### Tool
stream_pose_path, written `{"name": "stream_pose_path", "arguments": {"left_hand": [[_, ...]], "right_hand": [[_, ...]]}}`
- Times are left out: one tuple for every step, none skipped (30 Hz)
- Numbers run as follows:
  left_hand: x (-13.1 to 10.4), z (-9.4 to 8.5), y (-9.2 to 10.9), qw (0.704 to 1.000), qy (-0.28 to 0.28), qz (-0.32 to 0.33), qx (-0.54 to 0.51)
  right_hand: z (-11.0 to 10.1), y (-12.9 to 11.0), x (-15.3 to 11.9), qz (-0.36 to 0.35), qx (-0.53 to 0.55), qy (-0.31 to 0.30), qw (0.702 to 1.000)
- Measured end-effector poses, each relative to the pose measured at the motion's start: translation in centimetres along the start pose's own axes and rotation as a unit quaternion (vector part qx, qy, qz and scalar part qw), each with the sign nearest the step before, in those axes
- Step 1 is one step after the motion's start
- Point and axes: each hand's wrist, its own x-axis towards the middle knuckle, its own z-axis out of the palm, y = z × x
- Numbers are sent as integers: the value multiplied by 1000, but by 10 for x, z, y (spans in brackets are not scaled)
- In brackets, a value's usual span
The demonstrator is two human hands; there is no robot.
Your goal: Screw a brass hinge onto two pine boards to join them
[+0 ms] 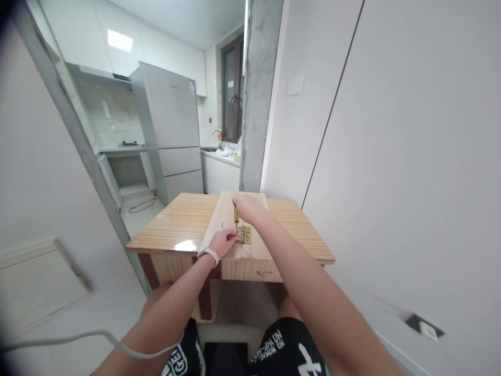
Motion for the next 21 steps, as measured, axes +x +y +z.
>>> {"name": "stream_pose_path", "arguments": {"left_hand": [[0, 0, -1, 1000, 2, 2, 1], [0, 1, -1, 1000, 3, 4, 2], [0, 1, -1, 1000, 4, 3, 2], [0, 1, -2, 1000, 5, 2, 1], [0, 1, -1, 1000, 6, 0, -2], [-1, 1, -1, 1000, 6, -2, -5], [-1, 1, -1, 1000, 5, -4, -8], [-1, 1, 0, 1000, 2, -7, -11], [-1, 1, 1, 1000, 1, -9, -14], [-1, 1, 1, 1000, 0, -11, -15], [-1, 0, 2, 1000, 0, -12, -16], [-1, 0, 2, 1000, 1, -12, -15], [-1, 1, 3, 1000, 1, -12, -13], [0, 1, 3, 1000, 0, -11, -11], [0, 1, 3, 1000, 0, -11, -9], [0, 1, 2, 1000, 0, -9, -7], [1, 1, 2, 1000, 1, -6, -5], [1, 1, 1, 1000, 3, -2, -4], [2, 2, 1, 1000, 5, 2, -2], [2, 2, 0, 1000, 7, 5, 0], [2, 2, -1, 1000, 8, 7, 3]], "right_hand": [[0, 1, 0, 6, -1, -4, 1000], [0, 1, 0, 13, -4, -7, 1000], [0, 2, -1, 22, -8, -10, 1000], [0, 2, -2, 30, -12, -11, 999], [-1, 1, -3, 37, -17, -11, 999], [-1, 1, -4, 44, -21, -10, 999], [-2, 1, -5, 52, -24, -8, 998], [-2, 0, -6, 60, -26, -7, 998], [-1, 0, -6, 69, -28, -6, 997], [-1, -1, -7, 79, -30, -6, 996], [0, -1, -7, 90, -32, -6, 995], [1, -2, -7, 100, -34, -7, 994], [2, -3, -7, 110, -36, -6, 993], [3, -4, -7, 117, -38, -3, 992], [4, -4, -8, 120, -40, 3, 992], [5, -5, -8, 119, -40, 9, 992], [6, -6, -9, 116, -40, 16, 992], [7, -6, -9, 111, -39, 23, 993], [7, -7, -10, 104, -36, 29, 994], [7, -7, -10, 95, -32, 34, 994], [7, -6, -10, 83, -25, 37, 996]]}}
